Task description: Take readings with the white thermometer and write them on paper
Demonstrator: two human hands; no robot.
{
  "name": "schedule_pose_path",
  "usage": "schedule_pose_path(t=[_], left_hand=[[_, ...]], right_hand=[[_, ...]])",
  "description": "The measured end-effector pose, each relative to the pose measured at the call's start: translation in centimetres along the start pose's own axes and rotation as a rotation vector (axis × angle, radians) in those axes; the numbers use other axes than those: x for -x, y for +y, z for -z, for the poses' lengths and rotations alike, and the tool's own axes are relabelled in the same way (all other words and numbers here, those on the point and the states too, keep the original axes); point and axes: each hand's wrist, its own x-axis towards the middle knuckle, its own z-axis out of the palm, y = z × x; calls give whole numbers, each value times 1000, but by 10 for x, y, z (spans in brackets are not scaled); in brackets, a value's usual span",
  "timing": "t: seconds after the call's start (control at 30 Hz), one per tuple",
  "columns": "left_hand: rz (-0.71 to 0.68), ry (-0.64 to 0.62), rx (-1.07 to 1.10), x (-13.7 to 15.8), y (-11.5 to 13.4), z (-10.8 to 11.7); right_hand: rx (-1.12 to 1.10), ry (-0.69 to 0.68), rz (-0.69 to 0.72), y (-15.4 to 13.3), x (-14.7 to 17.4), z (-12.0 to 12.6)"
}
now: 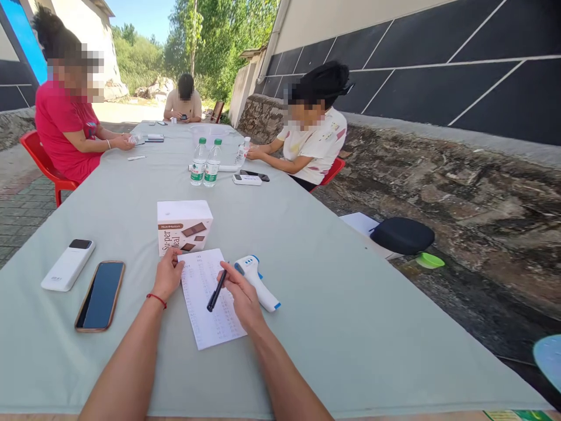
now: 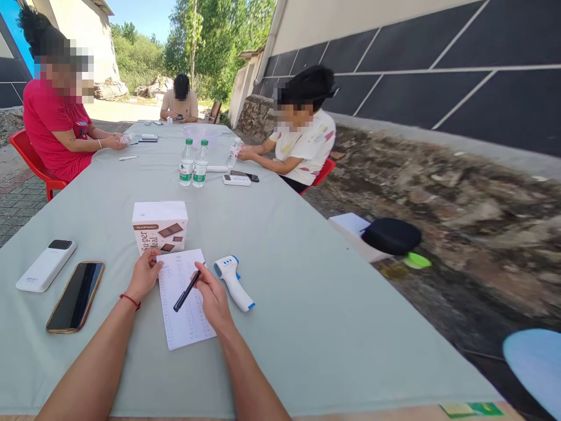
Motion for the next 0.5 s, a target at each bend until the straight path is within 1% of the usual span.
schedule_pose_path(t=[0.07, 0.13, 0.27, 0.37, 0.5], left_hand=[[-3, 13, 31, -1, -3, -1], [-7, 22, 51, -2, -5, -2], [5, 34, 34, -3, -6, -3], [10, 45, -24, -4, -5, -3], [-41, 70, -121, -4, -1, -6]], right_hand=[[-95, 9, 3, 3, -1, -3], [-125, 28, 6, 6, -1, -6], [-34, 34, -5, 11, 2, -10], [37, 52, 14, 12, 5, -11], [17, 68, 39, 3, 2, -13]])
